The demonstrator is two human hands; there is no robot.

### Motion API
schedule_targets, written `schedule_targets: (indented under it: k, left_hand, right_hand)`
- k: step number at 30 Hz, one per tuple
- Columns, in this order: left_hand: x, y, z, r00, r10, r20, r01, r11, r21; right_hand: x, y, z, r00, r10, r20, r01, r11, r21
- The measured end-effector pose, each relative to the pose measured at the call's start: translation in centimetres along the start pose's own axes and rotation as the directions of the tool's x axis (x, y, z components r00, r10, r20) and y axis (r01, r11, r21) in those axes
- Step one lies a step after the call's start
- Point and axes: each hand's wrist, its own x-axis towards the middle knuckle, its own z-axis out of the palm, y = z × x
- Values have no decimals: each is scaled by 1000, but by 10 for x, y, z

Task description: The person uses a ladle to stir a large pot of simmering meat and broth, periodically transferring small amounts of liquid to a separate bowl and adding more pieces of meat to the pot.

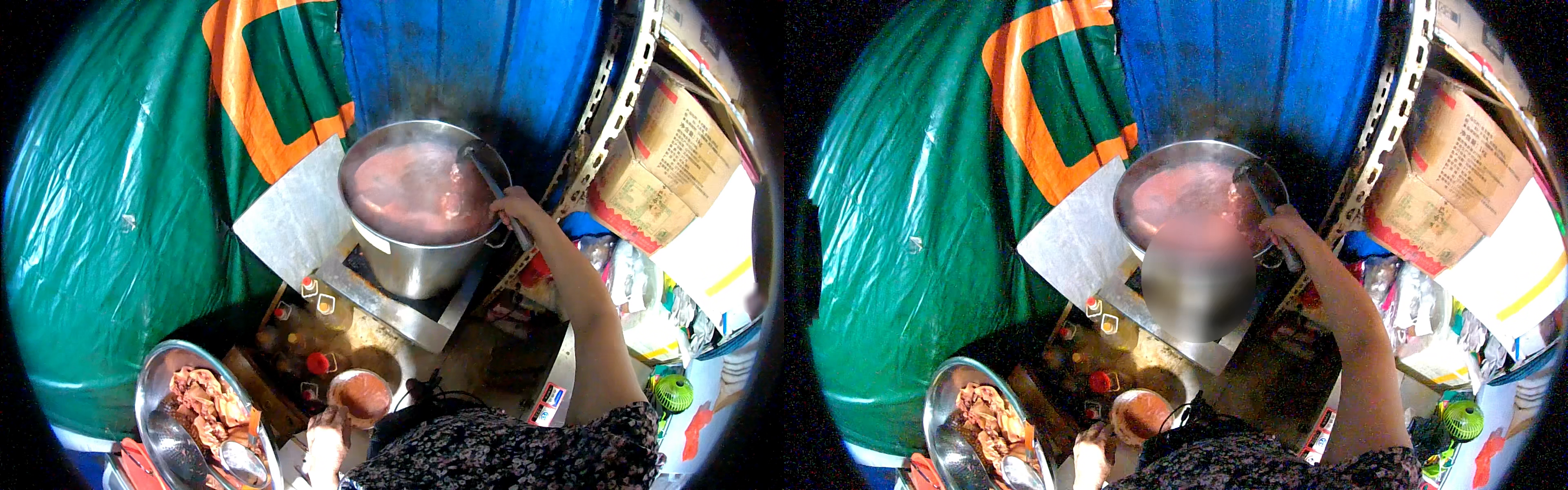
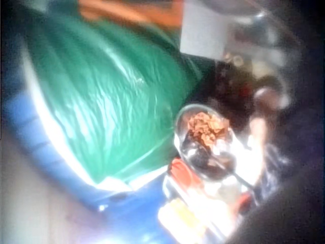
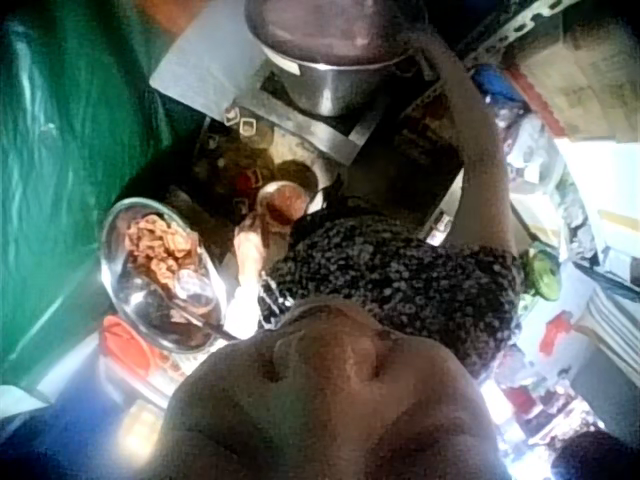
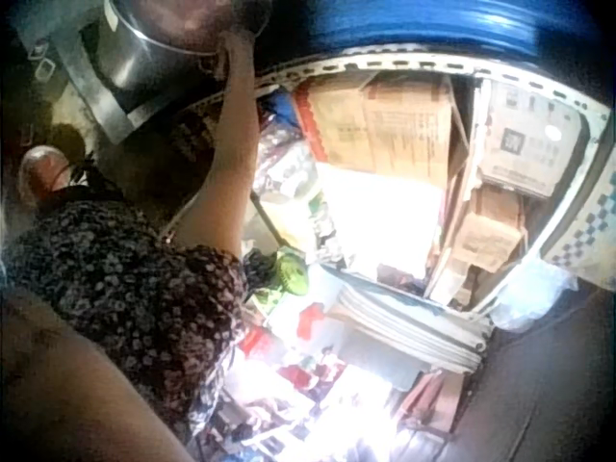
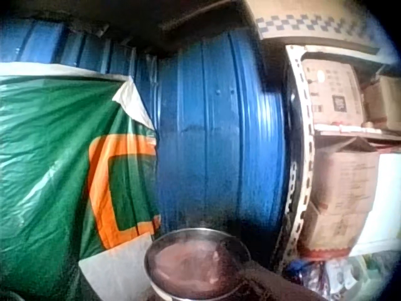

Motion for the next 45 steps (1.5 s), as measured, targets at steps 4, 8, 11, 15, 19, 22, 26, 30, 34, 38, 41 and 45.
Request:
schedule_targets:
  k: [4,8,11,15,19,22,26,30,34,38,41,45]
  left_hand:
    - [1,-4,12,999,36,6,-36,999,-14]
    - [6,0,7,998,55,-32,-57,998,-37]
    - [1,0,-3,999,35,-38,-36,999,-37]
    - [-3,1,-5,998,17,58,-16,1000,-18]
    - [-18,-24,29,997,67,-50,-68,998,-16]
    - [-12,-16,13,998,-70,0,70,997,-17]
    - [-7,-14,10,989,-147,33,147,989,-21]
    - [5,-9,12,985,-162,50,164,986,-29]
    - [20,1,17,986,-156,59,157,987,-23]
    - [43,7,16,995,-99,30,100,995,-12]
    - [46,7,12,989,-117,88,119,993,-22]
    - [27,1,16,991,-78,107,90,990,-105]
  right_hand:
    - [-41,-33,9,999,20,46,-35,931,362]
    - [-53,-25,11,995,62,84,-94,878,470]
    - [-43,-28,19,995,-27,95,-18,896,443]
    - [1,-37,27,991,-91,95,46,915,402]
    - [99,-17,55,999,-27,38,5,867,497]
    - [115,-34,91,994,74,80,-106,806,582]
    - [147,-34,97,953,215,212,-302,720,625]
    - [175,-26,96,906,286,311,-420,688,592]
    - [162,-38,114,918,323,232,-397,767,503]
    - [169,-24,111,932,309,187,-355,881,314]
    - [163,-4,106,979,184,86,-190,979,72]
    - [119,-27,103,988,38,151,-64,983,173]
